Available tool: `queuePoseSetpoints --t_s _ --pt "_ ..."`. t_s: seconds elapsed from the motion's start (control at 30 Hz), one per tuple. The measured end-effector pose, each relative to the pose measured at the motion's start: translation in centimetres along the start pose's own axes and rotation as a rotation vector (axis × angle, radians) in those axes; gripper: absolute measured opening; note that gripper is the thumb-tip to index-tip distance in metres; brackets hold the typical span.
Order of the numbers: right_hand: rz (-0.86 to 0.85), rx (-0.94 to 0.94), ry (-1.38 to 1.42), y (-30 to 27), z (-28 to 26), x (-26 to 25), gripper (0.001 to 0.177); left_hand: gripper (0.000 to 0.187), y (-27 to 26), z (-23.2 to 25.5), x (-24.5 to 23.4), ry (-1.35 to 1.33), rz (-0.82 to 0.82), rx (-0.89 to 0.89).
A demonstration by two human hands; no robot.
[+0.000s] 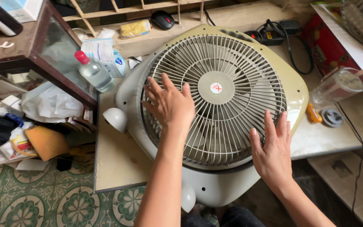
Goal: The person assembles an electric fan by placing the front grille onto the fan body and securing it with screws using a screwdriver. The person aligns the grille, inserts screws, and tightens them to complete the assembly.
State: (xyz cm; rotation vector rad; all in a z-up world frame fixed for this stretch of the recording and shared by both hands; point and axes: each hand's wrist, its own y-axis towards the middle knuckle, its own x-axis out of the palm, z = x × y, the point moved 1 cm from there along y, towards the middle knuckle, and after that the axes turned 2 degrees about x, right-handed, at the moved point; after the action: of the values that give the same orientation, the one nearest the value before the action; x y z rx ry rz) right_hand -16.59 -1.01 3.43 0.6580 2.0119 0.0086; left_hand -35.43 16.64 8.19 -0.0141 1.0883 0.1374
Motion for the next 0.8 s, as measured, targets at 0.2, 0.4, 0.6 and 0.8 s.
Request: queuePoseSetpoints --t_s 0.2,0.4,0.6,0.8 --pt "0.055 0.15 0.242 -1.1 0.0 1.0 0.068 0.072 1.6 -2.6 -0.5 -0.044 0.014 -0.031" --pt "0.05 0.529 0.332 -1.8 2.5 2.3 0.058 0.065 3.3 -5.1 -0.1 -0.159 0.026 -0.074" --pt "0.203 0.41 0.325 -1.6 4.9 3.4 0.054 0.042 5.5 -7.2 0.6 -0.248 0.147 -0.007" --pt "0.197 0.341 0.02 -1.7 6.4 3.2 0.058 0.034 7.8 -9.4 -0.2 -0.241 0.138 -0.013"
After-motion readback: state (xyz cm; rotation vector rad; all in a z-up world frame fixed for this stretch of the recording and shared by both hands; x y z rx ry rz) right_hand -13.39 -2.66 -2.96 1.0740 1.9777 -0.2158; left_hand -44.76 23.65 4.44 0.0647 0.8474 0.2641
